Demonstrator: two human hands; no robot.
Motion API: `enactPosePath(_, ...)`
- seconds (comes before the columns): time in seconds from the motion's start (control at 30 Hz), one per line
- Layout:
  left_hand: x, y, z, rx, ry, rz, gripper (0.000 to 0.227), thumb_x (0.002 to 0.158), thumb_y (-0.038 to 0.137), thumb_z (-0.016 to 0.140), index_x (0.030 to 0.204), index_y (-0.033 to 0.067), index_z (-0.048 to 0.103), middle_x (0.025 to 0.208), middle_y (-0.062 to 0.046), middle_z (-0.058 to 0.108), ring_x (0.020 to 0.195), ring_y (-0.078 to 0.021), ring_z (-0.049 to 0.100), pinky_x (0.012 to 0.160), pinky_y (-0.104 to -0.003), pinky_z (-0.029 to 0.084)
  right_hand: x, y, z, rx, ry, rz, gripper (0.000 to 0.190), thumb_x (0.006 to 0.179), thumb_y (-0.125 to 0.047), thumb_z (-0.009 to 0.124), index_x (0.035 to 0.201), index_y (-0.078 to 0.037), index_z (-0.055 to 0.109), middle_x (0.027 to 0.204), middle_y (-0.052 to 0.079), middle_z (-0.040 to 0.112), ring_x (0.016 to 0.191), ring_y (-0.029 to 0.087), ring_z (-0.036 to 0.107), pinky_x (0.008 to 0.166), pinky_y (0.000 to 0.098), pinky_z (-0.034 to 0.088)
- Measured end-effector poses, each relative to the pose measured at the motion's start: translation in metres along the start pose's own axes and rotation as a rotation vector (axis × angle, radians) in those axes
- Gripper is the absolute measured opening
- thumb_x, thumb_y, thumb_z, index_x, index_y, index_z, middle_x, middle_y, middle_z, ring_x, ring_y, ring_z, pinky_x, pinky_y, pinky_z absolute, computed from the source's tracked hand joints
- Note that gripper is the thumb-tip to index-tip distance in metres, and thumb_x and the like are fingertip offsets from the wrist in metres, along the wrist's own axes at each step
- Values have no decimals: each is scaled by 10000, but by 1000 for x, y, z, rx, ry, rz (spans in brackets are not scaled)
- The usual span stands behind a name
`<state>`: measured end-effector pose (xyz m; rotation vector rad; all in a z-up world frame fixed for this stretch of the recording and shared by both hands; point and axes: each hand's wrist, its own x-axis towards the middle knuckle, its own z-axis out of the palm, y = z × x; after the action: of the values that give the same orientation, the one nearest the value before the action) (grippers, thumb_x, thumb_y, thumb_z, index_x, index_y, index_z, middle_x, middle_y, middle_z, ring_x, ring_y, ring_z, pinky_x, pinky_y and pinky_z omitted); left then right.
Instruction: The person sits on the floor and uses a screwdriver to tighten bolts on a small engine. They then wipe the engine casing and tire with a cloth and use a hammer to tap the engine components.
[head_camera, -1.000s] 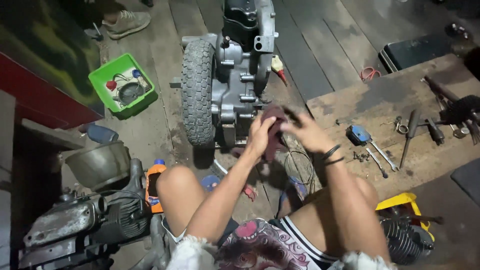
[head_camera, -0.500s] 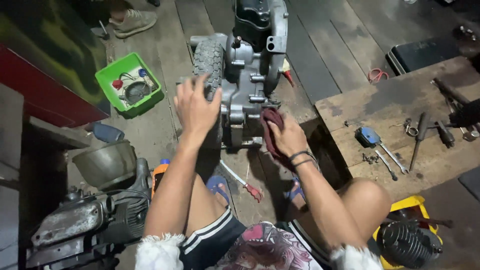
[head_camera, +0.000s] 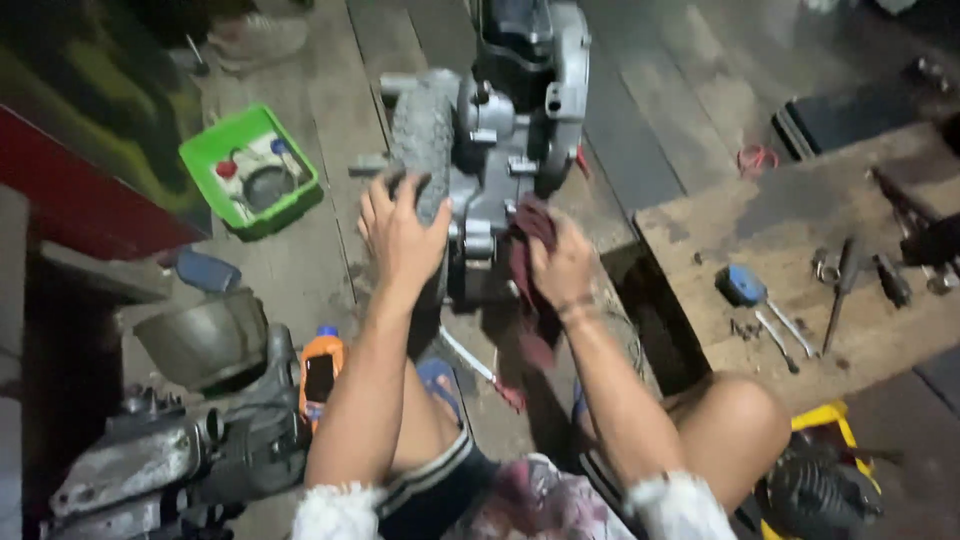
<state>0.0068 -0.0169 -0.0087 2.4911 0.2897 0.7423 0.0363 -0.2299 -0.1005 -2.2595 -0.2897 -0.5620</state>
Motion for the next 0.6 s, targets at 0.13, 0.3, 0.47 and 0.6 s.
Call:
enactPosePath(0.13, 0, -3, 3, 28, -35, -18, 479, 822, 404, 794, 1238, 214, 650, 1296, -131, 504, 1184, -400, 526, 918, -573, 464, -36, 52, 49, -427, -360, 23, 477, 880, -383, 663, 1335, -266, 582, 1118, 42, 683, 929, 341, 725, 837, 507, 613)
enactPosePath(0.3, 2, -7, 5, 58, -74, -52, 463, 838, 412, 800, 1216, 173, 681, 1286, -182, 527, 1161, -443, 542, 905, -588, 461, 4, 10, -12, -497, -565, 229, 396, 939, -421, 586, 1323, -326, 607, 1058, 69, 734, 1056, 327, 722, 853, 504, 593)
enactPosePath(0.47, -6, -4, -2, 2, -49, -24, 461, 827, 378, 812, 1224, 197, 664, 1326, -116, 500, 1199, -393, 525, 919, -565, 466, -23, 25, 15, -495, -471, -22, 378, 900, -392, 626, 1265, -293, 634, 1037, 49, 682, 980, 304, 721, 814, 459, 602)
enactPosePath(0.6, 0, 3, -2, -17, -12, -36, 433, 835, 370, 807, 1210, 195, 680, 1299, -128, 531, 1174, -412, 543, 903, -570, 470, -6, 49, 15, -673, -658, 80, 309, 941, -487, 556, 1122, -279, 696, 976, 43, 703, 922, 300, 750, 759, 460, 618)
